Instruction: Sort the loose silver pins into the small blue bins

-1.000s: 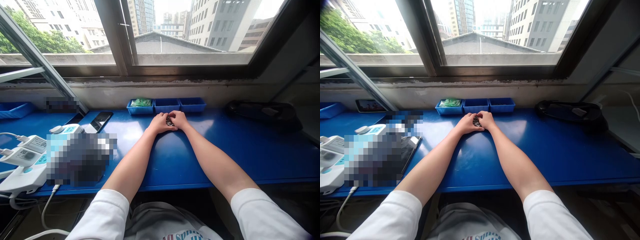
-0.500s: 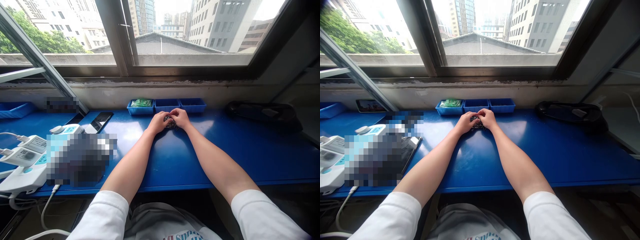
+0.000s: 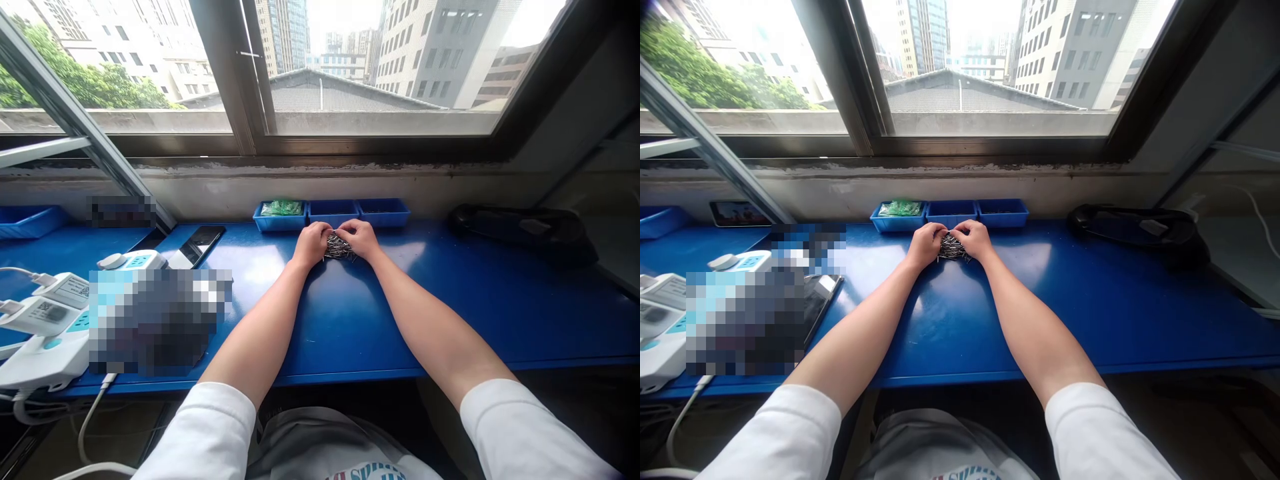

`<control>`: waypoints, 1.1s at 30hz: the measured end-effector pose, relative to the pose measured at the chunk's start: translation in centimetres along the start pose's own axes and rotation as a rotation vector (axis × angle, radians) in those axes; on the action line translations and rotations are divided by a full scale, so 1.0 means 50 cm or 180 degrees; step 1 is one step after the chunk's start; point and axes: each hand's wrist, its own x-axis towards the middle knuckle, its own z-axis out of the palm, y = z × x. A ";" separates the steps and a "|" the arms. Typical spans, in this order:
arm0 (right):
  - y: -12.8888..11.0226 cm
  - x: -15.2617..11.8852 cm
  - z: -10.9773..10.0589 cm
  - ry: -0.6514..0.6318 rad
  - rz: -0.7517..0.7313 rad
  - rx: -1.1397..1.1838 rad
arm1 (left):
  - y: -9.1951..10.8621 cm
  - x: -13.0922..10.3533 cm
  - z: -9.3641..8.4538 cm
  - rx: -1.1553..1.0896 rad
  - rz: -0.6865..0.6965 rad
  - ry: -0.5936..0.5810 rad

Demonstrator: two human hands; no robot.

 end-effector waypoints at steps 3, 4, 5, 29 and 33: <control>0.000 0.000 0.001 -0.0008 0.0052 0.0172 | -0.002 0.001 0.001 0.0133 -0.0082 -0.0040; 0.001 0.000 0.002 0.0009 0.0076 0.0284 | -0.002 0.002 0.002 0.0187 -0.0108 -0.0037; 0.001 0.000 0.002 0.0016 0.0111 0.0417 | -0.003 0.003 0.002 0.0240 -0.0134 -0.0033; 0.013 0.014 -0.033 0.1027 0.0397 -0.0738 | -0.013 0.002 0.000 0.0391 -0.0741 0.0093; 0.025 0.017 -0.035 0.0993 0.0515 -0.1141 | -0.017 0.002 0.003 0.0434 -0.0728 -0.0029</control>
